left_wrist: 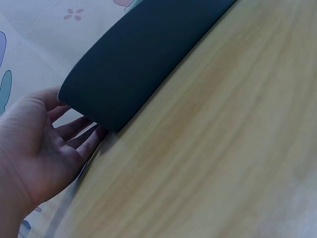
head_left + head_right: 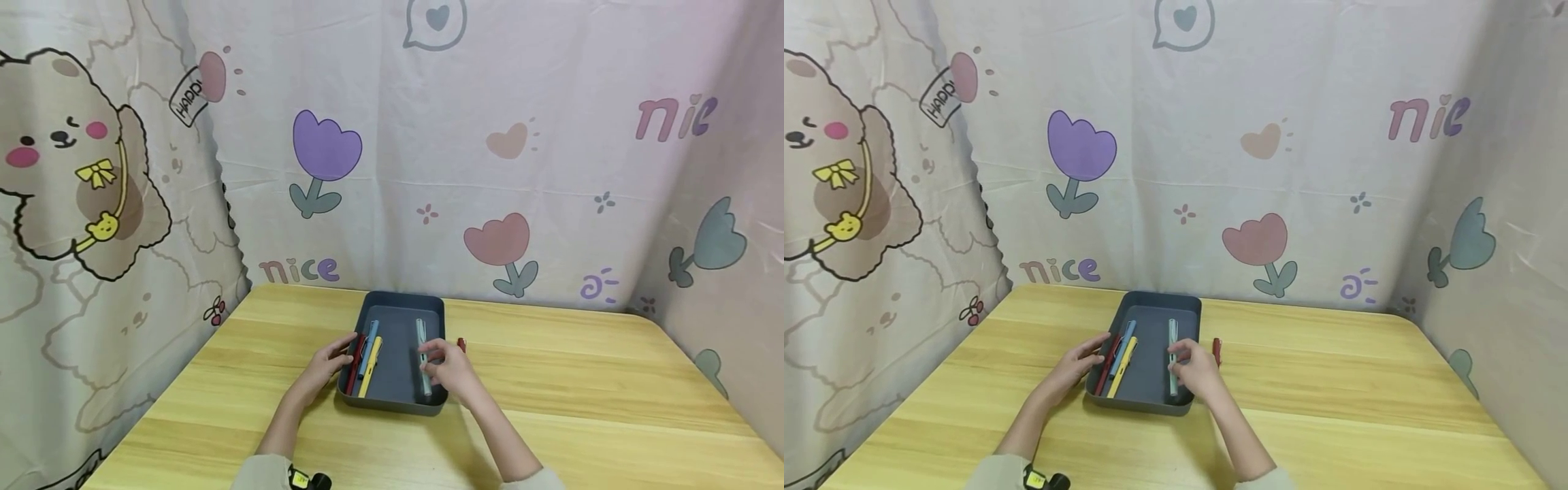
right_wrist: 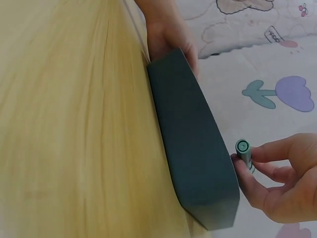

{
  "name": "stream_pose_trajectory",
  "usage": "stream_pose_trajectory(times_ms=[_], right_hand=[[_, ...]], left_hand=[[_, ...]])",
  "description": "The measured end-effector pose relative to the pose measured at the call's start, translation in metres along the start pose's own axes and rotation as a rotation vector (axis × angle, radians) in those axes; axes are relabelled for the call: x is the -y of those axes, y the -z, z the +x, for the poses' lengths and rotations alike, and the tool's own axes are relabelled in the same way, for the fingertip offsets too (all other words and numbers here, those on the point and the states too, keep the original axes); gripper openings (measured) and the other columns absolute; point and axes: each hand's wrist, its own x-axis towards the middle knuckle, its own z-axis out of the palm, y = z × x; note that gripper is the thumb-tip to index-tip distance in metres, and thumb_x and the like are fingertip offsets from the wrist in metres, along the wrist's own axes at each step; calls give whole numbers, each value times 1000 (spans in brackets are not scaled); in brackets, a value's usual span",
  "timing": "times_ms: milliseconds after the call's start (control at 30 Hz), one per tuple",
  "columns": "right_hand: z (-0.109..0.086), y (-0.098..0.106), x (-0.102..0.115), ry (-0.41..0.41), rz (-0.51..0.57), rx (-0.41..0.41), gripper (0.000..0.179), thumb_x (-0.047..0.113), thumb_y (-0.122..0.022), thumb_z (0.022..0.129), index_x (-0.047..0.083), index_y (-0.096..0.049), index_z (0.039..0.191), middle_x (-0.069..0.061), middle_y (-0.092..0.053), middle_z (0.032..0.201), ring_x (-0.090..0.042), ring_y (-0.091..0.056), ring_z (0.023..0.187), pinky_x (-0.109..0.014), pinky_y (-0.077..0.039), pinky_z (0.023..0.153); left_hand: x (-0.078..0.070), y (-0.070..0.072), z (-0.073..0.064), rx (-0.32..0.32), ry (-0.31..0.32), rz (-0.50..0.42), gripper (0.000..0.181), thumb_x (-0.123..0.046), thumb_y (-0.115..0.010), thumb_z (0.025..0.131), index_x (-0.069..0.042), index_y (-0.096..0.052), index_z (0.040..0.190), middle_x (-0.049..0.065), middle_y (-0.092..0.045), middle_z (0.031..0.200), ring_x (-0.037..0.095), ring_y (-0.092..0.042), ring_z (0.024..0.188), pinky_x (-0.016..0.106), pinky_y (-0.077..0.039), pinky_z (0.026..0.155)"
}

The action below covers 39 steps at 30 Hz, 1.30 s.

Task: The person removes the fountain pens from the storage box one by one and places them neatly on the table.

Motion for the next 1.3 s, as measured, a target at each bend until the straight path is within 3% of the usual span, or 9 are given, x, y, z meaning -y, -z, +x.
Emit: stream_pose_trajectory(times_ms=[233,467,1300], right_hand=[[-5,14,-4,-46,5,-54,25,-8,-60,82,-4,-59,106,-13,-55,91,-19,-57,66,-36,-53,58],[-11,27,-7,-71,22,-106,24,-10,-58,81,-4,-60,103,-12,-56,89,-20,-55,66,-37,-52,59],[-17,67,-35,-149,95,-136,30,-12,-54,84,-10,-53,113,-24,-54,103,-28,-59,80,-36,-52,64]], left_hand=[[-2,-2,1,-19,61,-41,49,-5,-52,91,-3,-40,138,27,-29,141,39,-33,125,48,-30,100],[-1,-2,2,-48,94,-51,48,-2,-51,91,-5,-42,138,23,-32,141,36,-37,123,46,-31,99],[-1,-1,0,-21,63,-39,49,-2,-50,92,-3,-39,139,25,-29,142,37,-35,124,48,-30,100]])
